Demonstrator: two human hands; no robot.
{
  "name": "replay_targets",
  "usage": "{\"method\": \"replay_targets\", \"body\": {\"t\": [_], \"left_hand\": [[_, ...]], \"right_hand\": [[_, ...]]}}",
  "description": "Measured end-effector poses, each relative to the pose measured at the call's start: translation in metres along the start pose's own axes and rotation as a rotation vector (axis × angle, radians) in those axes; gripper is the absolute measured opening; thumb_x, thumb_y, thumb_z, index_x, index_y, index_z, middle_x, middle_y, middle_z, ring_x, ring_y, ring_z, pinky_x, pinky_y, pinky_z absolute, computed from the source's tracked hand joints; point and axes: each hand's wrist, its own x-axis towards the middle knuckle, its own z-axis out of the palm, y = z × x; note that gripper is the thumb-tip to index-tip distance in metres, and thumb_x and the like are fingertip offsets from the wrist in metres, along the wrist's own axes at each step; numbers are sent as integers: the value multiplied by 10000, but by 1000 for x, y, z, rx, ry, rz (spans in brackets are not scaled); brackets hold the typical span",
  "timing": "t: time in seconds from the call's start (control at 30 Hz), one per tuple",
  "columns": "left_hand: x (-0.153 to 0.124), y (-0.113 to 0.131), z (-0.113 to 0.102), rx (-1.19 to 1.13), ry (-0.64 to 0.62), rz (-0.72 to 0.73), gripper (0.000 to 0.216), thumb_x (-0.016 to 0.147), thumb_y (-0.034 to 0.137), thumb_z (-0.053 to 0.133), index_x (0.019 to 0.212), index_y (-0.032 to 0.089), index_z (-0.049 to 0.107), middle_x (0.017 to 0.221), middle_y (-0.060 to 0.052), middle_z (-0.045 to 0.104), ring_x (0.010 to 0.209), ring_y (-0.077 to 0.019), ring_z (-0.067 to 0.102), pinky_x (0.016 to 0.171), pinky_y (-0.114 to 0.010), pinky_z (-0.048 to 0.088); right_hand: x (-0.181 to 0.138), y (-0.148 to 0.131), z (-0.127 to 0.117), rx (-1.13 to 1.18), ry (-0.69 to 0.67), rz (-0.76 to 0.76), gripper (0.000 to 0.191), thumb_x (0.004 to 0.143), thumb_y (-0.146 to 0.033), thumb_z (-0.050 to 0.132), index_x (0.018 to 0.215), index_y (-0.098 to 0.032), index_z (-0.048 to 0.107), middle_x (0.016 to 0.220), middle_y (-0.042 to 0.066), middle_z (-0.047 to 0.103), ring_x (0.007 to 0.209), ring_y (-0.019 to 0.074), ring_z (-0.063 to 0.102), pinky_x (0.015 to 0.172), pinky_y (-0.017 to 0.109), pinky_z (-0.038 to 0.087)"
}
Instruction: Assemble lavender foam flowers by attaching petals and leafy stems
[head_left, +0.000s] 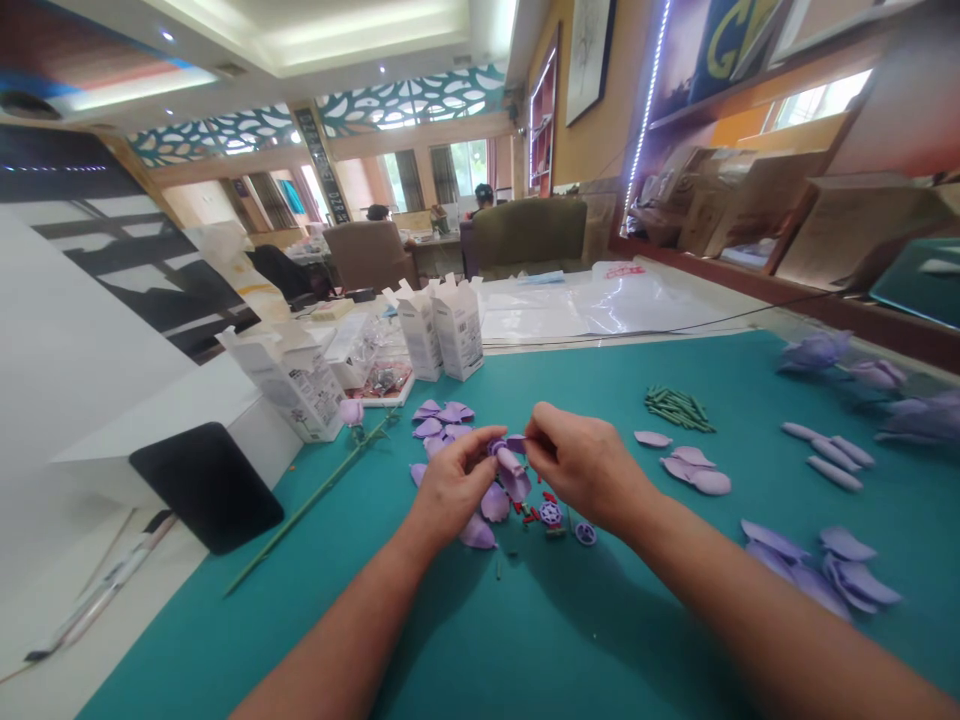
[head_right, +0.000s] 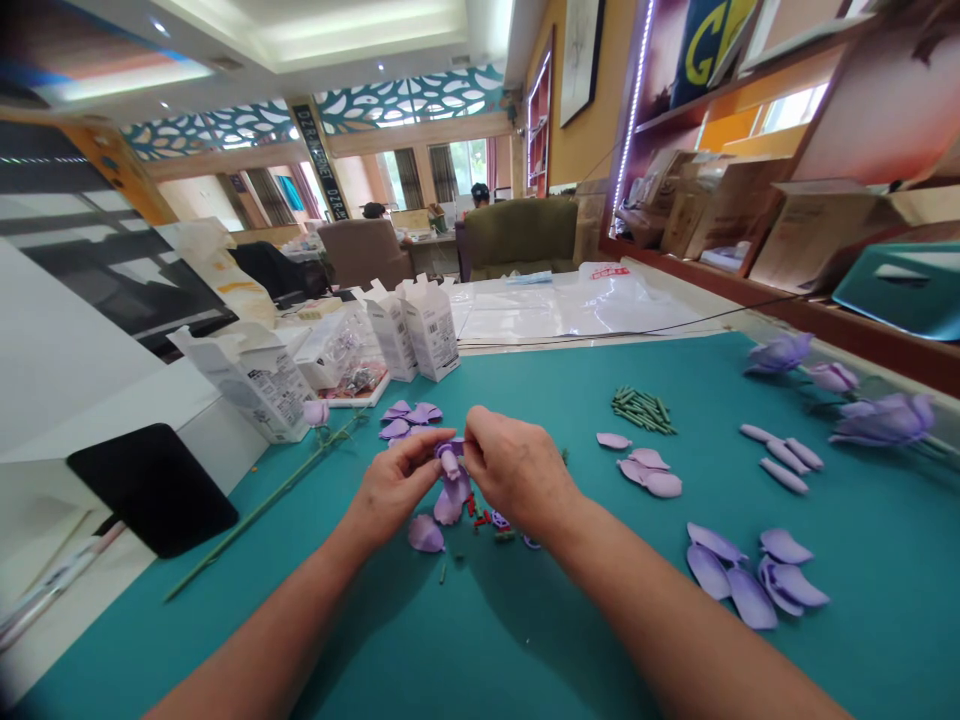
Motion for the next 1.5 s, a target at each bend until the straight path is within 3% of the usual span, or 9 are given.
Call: {"method": "replay_targets", "body": {"t": [0.6,0.97,1.17,1.33,1.5], "left_hand": [[-1,2,-3,-170,-3,6,395,752,232,600,1132,130,626,937,-70,708,867,-184,645,780,-294,515],[-8,5,-3,161,150,170,355,813,220,535,1150,172,635,1109,-63,686,958,-188,644,876,-276,489],[-7,4,-3,229,157,191,353,817,188,514,1145,171,642,1107,-59,692,985,-191,644,884,-276,492],[-8,4,-1,207,131,196,353,825,180,502,1152,170,635,1113,-52,688,997,-178,632,889,-265,480],[-10,5,1,144,97,184,278,833,186,488,1062,173,646,929,-27,702,812,-146,637,754,-238,495]], "right_hand": [[1,-2,-13,121,10,-64,111,810,-186,491,700,-205,495,575,-35,536,496,93,436,514,215,304],[0,4,-5,173,95,-59,103,838,-220,497,735,-211,495,592,-26,551,511,110,469,519,215,332],[0,5,-1,118,135,-114,138,849,-212,460,716,-215,496,595,-13,537,516,117,461,522,229,328],[0,5,-2,238,65,0,106,825,-211,511,723,-216,483,566,-41,519,496,104,440,497,212,327],[2,9,-2,252,25,52,64,823,-206,516,759,-212,513,591,-42,543,533,110,468,529,221,344]]}}
